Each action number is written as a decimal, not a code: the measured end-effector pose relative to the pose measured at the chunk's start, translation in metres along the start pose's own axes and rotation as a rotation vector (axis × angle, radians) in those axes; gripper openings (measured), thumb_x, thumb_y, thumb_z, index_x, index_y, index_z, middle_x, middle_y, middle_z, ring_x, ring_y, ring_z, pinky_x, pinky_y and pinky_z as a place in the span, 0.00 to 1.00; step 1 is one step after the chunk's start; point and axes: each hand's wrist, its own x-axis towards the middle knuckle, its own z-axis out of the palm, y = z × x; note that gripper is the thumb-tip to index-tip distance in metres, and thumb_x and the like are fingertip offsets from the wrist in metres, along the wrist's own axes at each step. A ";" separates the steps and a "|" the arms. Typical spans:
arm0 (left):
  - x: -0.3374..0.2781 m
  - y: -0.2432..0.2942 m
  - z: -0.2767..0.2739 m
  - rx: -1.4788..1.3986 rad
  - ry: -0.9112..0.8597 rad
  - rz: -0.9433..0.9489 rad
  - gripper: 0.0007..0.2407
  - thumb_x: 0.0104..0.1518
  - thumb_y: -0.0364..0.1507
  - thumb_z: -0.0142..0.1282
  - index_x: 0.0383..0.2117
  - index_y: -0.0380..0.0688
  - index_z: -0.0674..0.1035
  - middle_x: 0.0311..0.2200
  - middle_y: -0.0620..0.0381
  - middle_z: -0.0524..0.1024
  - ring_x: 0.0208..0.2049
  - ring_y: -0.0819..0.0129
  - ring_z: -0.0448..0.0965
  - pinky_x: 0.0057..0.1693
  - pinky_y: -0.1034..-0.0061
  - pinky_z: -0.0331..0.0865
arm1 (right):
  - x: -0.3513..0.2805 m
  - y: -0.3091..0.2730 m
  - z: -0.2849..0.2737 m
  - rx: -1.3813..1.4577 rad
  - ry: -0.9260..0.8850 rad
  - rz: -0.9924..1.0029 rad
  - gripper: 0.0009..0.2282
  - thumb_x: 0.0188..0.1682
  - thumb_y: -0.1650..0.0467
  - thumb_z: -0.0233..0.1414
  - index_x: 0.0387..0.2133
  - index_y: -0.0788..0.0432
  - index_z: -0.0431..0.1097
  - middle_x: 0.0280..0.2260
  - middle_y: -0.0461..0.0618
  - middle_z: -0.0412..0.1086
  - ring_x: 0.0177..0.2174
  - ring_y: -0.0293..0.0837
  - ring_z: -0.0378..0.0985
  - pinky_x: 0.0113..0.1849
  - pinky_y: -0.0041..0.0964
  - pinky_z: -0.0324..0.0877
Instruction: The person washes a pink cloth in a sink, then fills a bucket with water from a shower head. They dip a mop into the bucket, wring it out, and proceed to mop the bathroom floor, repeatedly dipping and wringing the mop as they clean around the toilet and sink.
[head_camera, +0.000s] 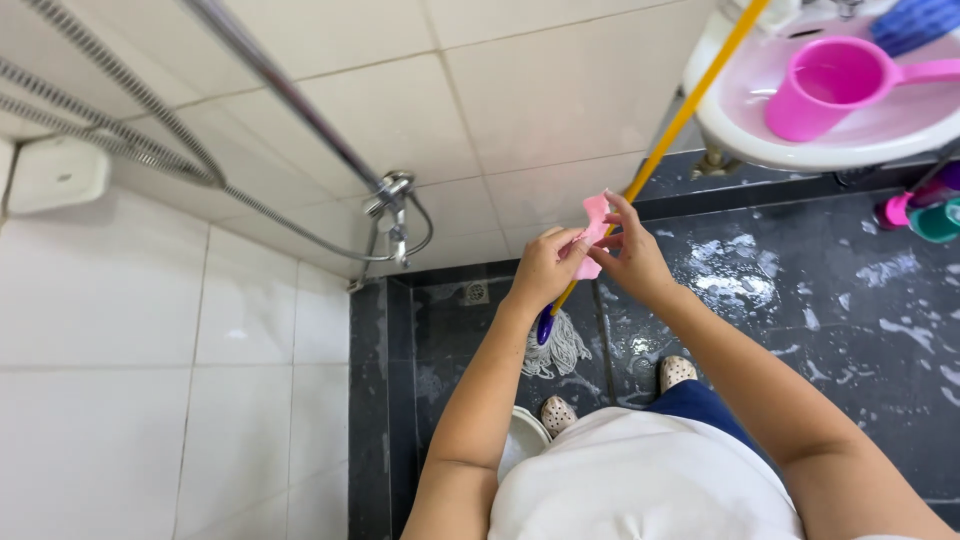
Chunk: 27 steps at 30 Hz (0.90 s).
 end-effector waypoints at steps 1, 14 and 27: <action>0.007 0.008 0.007 -0.001 -0.018 0.010 0.12 0.61 0.33 0.58 0.44 0.38 0.82 0.32 0.47 0.80 0.32 0.58 0.82 0.41 0.70 0.74 | 0.000 0.010 -0.011 0.000 0.020 0.006 0.32 0.43 0.69 0.62 0.60 0.63 0.54 0.47 0.62 0.70 0.36 0.46 0.82 0.35 0.37 0.76; 0.090 0.071 0.160 -0.017 -0.020 0.100 0.08 0.60 0.29 0.59 0.40 0.39 0.82 0.34 0.48 0.81 0.34 0.60 0.82 0.42 0.71 0.75 | 0.011 0.066 -0.209 -0.164 -0.017 -0.016 0.15 0.43 0.72 0.64 0.43 0.64 0.74 0.37 0.52 0.75 0.35 0.42 0.77 0.38 0.33 0.73; 0.167 0.135 0.282 0.016 0.064 0.216 0.07 0.64 0.26 0.56 0.45 0.40 0.81 0.41 0.48 0.80 0.42 0.57 0.82 0.47 0.70 0.75 | 0.039 0.090 -0.374 0.252 -0.076 -0.044 0.11 0.49 0.76 0.59 0.41 0.63 0.65 0.38 0.46 0.71 0.41 0.35 0.76 0.45 0.32 0.73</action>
